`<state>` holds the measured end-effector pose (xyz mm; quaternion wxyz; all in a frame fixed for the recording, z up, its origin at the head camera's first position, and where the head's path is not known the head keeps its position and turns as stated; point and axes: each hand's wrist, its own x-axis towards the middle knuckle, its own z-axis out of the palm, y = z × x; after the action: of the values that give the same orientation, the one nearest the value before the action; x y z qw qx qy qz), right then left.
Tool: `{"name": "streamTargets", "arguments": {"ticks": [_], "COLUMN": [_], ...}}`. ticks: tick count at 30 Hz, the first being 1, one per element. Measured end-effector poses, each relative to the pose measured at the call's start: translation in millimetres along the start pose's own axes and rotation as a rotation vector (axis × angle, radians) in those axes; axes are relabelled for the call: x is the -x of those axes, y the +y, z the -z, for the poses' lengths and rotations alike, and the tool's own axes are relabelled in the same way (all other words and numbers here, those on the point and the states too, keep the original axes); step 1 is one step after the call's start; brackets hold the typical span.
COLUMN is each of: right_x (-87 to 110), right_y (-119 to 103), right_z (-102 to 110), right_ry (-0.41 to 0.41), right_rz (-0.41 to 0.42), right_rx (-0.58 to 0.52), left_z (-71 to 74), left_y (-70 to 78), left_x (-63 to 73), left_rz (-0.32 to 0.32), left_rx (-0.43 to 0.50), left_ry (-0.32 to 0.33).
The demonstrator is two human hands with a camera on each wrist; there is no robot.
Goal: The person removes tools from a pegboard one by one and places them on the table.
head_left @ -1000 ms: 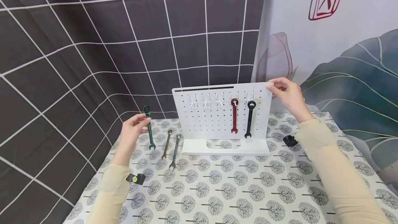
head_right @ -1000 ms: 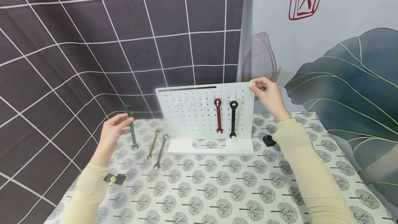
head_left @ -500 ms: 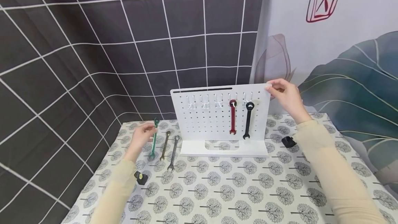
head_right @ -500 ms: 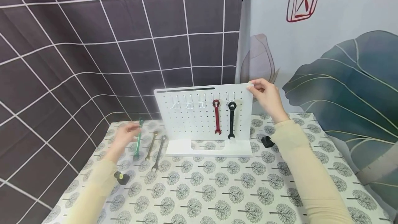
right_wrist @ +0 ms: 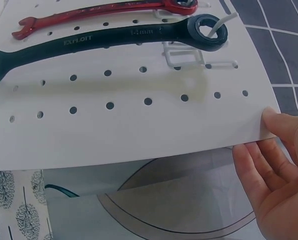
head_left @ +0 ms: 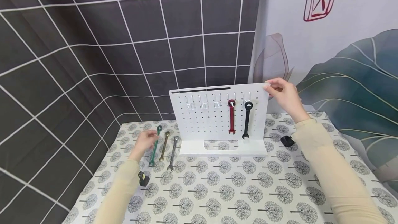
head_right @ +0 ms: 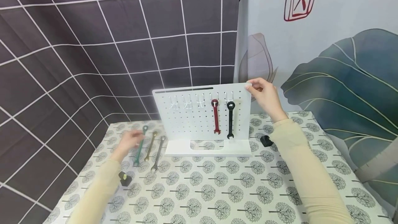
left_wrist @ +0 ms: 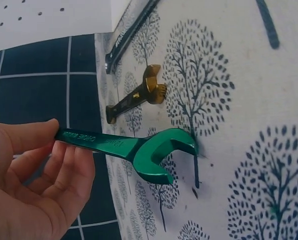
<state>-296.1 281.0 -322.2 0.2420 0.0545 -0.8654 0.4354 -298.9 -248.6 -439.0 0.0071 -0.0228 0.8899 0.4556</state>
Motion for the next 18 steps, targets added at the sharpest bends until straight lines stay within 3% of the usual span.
{"name": "streamTargets", "arguments": {"ticks": [11,18], "right_x": [0.5,-0.1], "right_y": [-0.8,1.1], "right_z": [-1.6,-1.5], "right_ry": [0.000,0.003], "right_rz": [0.003,-0.001], "right_rx": [-0.003,-0.002], "left_z": [-1.3,-1.6], "left_y": [-9.7,-16.4], "left_x": [-0.8,-4.1], "left_rz": [0.034,0.039], "left_rx": [-0.088,-0.097], "left_ry": [0.015,0.009]}}
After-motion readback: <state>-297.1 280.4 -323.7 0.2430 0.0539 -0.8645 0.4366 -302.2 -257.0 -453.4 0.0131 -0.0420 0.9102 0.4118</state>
